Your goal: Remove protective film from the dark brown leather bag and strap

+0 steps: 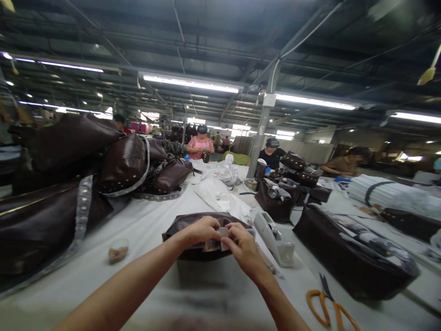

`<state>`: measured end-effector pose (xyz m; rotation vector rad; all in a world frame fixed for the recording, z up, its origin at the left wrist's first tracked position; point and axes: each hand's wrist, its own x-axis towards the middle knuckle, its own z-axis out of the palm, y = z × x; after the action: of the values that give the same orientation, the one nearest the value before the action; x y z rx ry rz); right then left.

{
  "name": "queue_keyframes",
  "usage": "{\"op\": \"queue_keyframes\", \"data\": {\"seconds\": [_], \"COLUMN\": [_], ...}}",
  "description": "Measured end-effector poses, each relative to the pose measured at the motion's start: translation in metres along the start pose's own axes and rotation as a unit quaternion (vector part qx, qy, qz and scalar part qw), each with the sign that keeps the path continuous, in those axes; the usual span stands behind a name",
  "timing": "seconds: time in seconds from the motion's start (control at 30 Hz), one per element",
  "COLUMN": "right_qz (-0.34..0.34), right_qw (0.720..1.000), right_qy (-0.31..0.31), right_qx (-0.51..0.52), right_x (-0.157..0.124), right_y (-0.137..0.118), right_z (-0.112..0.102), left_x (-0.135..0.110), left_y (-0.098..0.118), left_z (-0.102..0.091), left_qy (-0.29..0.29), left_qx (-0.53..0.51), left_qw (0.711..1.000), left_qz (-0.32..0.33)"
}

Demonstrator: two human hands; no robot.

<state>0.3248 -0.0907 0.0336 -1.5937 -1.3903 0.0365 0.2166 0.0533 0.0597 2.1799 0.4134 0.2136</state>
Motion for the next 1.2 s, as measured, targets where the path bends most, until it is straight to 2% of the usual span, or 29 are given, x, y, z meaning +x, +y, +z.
{"op": "queue_keyframes", "data": {"seconds": [0.1, 0.2, 0.37, 0.43, 0.5, 0.6, 0.7, 0.93, 1.1, 1.2], "right_qz": [0.091, 0.148, 0.245, 0.274, 0.284, 0.279, 0.251, 0.154, 0.129, 0.118], "right_qw": [0.993, 0.979, 0.926, 0.916, 0.928, 0.950, 0.964, 0.985, 0.987, 0.989], "right_qy": [0.002, 0.002, 0.078, 0.087, 0.069, 0.034, 0.024, 0.073, 0.089, 0.089], "right_qx": [0.071, 0.142, 0.277, 0.280, 0.229, 0.135, 0.090, -0.004, -0.023, -0.015], "right_x": [-0.002, -0.006, -0.002, 0.005, 0.014, 0.024, 0.027, 0.025, 0.024, 0.024], "right_y": [0.003, 0.003, 0.001, 0.003, 0.005, 0.007, 0.008, 0.013, 0.016, 0.018], "right_z": [0.003, 0.007, 0.009, 0.008, 0.009, 0.012, 0.016, 0.017, 0.019, 0.019], "left_x": [0.001, 0.003, 0.004, 0.003, 0.003, 0.003, 0.005, 0.005, 0.004, 0.005], "left_y": [-0.002, -0.003, -0.002, -0.001, 0.000, 0.001, 0.002, 0.003, 0.004, 0.003], "left_z": [0.004, 0.006, 0.006, 0.007, 0.007, 0.008, 0.007, 0.006, 0.005, 0.003], "left_qy": [-0.001, -0.001, -0.004, -0.002, 0.004, 0.012, 0.019, 0.041, 0.077, 0.075], "left_qx": [0.023, 0.046, 0.075, 0.088, 0.102, 0.120, 0.131, 0.136, 0.129, 0.117], "left_qw": [1.000, 0.999, 0.996, 0.995, 0.993, 0.991, 0.989, 0.989, 0.988, 0.990], "left_qz": [0.010, 0.022, 0.043, 0.053, 0.061, 0.067, 0.063, 0.031, 0.011, 0.017]}}
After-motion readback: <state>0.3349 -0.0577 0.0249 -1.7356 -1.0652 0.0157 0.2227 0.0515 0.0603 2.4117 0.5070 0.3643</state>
